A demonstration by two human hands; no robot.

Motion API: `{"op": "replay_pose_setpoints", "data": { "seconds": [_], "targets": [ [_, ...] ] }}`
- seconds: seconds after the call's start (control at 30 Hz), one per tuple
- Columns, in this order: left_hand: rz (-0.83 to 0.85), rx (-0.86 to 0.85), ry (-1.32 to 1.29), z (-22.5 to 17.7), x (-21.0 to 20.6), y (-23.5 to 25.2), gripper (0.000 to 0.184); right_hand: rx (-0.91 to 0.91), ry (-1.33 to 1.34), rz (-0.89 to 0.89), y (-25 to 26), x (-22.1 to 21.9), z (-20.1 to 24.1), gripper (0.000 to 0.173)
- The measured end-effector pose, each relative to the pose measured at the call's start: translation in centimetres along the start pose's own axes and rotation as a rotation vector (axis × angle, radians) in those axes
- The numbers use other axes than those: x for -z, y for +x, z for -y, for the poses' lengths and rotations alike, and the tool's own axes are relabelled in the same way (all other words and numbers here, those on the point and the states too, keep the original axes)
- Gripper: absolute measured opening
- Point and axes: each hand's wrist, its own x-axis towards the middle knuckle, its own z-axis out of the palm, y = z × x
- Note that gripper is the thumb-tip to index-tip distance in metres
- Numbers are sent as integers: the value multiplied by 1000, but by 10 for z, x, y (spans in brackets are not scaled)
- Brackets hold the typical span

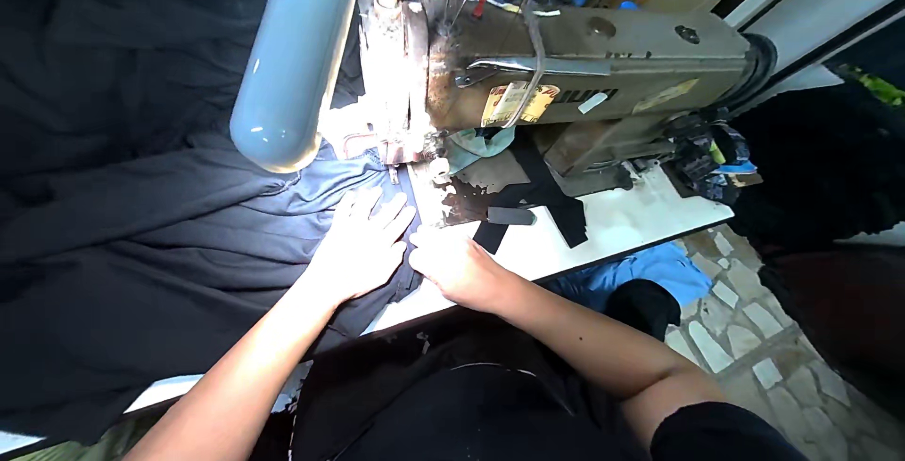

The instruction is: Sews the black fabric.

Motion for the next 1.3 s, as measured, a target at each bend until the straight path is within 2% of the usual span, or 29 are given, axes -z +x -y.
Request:
{"op": "replay_pose_setpoints", "data": {
  "seconds": [0.1, 0.17, 0.57, 0.7, 0.83, 0.9, 1.0, 1.1, 1.17, 1.27, 1.3],
  "targets": [
    [-258, -114, -48, 8, -10, -1, 47, 18, -26, -17, 1, -1, -1, 13],
    [-313, -144, -66, 10, -9, 0, 42, 30, -34, -41, 1, -3, -3, 12],
    [-252, -94, -13, 23, -5, 15, 47, 9, -68, 3, 20, -3, -22, 6],
    [-267, -62, -11, 24, -2, 23, 46, -45, -60, 6, 26, -3, -26, 20],
    [-266, -60, 14, 27, -1, 30, 44, -36, -24, -108, 29, -11, -36, 23],
    [-281, -77, 23, 27, 0, 29, 39, -61, -32, -65, 35, -7, -35, 20],
    [-316, -79, 19, 13, 4, 17, 31, -88, -9, -40, 36, -3, -33, 19],
    [-315, -70, 29, -18, 8, -6, 33, -98, 64, -159, 33, -8, -35, 20],
    [-273, 7, 57, -38, 7, -19, 30, -153, 88, -153, 36, -7, -34, 20],
    [-102, 312, 62, -51, 12, -16, 33, -251, 113, -105, 39, -4, -32, 21],
    [-89, 360, 59, -49, 15, -10, 30, -280, 121, -89, 41, -3, -31, 21]
  ]
}}
